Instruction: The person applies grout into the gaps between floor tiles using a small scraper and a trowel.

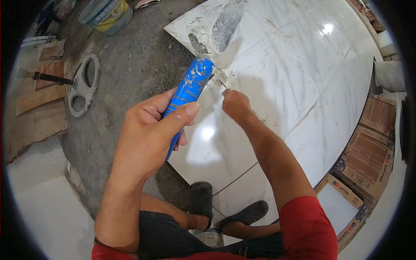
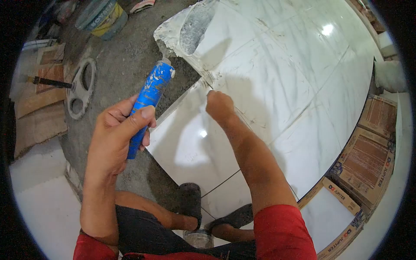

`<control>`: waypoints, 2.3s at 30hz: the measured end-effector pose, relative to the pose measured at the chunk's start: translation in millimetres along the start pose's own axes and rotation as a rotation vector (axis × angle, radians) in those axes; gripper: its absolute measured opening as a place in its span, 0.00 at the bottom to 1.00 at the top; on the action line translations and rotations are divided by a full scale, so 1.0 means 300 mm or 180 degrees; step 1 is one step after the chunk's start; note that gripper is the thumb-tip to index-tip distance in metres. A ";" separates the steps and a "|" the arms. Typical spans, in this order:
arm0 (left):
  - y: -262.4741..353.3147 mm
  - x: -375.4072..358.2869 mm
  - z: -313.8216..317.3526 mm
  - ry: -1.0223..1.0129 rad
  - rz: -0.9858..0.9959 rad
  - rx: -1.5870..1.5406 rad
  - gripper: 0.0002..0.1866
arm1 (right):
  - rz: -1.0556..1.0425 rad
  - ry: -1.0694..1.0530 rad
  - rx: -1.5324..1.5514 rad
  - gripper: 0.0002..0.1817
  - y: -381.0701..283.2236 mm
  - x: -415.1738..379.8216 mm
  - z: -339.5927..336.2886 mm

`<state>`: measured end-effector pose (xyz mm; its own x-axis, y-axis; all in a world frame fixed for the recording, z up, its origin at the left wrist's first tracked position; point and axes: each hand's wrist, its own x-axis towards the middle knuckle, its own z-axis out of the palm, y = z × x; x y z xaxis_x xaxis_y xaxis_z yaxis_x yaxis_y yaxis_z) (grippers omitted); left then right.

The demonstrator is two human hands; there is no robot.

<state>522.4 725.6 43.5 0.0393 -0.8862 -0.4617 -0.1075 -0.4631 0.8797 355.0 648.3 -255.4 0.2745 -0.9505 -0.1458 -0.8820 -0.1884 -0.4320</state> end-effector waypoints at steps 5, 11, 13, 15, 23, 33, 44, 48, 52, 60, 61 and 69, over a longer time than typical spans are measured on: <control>-0.009 -0.001 -0.029 -0.0009 0.0037 -0.0101 0.12 | 0.0758 0.0135 0.0458 0.10 0.009 -0.010 -0.136; 0.002 -0.005 -0.039 0.0078 -0.0032 -0.0112 0.12 | 0.0546 -0.0056 0.0018 0.09 -0.035 -0.040 -0.032; -0.002 -0.005 -0.040 0.0013 0.0054 -0.0216 0.12 | 0.0491 0.0240 0.0252 0.08 -0.040 0.042 -0.046; -0.007 -0.006 -0.040 0.0017 0.0080 -0.0161 0.12 | 0.0323 0.0453 0.0110 0.07 -0.033 0.087 -0.024; 0.010 -0.015 -0.059 0.0049 0.0094 -0.0234 0.11 | -0.0614 -0.0576 -0.1096 0.11 -0.016 0.026 0.064; 0.025 -0.024 -0.037 -0.0013 0.0003 -0.0183 0.13 | -0.0707 -0.0369 -0.0647 0.08 -0.032 0.107 -0.011; 0.023 -0.037 -0.030 -0.0101 0.0090 -0.0254 0.12 | -0.1033 -0.0543 -0.0207 0.25 0.121 0.153 -0.083; 0.006 -0.035 -0.043 -0.0046 0.0118 -0.0173 0.12 | -0.1076 -0.0999 -0.0577 0.21 0.180 -0.005 -0.095; -0.014 -0.041 -0.057 -0.0029 0.0219 -0.0101 0.12 | -0.1201 -0.1190 -0.0539 0.18 0.276 -0.213 -0.152; 0.008 -0.102 -0.039 0.0104 0.0442 0.0226 0.16 | -0.0929 -0.1325 -0.0467 0.16 0.469 -0.665 -0.211; 0.012 -0.109 -0.031 0.0080 0.0444 0.0207 0.16 | -0.0889 -0.1449 -0.0647 0.17 0.488 -0.713 -0.222; 0.031 -0.130 0.018 -0.0127 0.0651 0.0300 0.16 | -0.0639 -0.0904 -0.0526 0.17 0.447 -0.595 -0.277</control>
<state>514.5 755.8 69.0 -0.0320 -0.9593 -0.2805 -0.2017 -0.2687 0.9419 156.0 772.2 -213.2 0.5229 -0.7885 -0.3237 -0.8433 -0.4232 -0.3313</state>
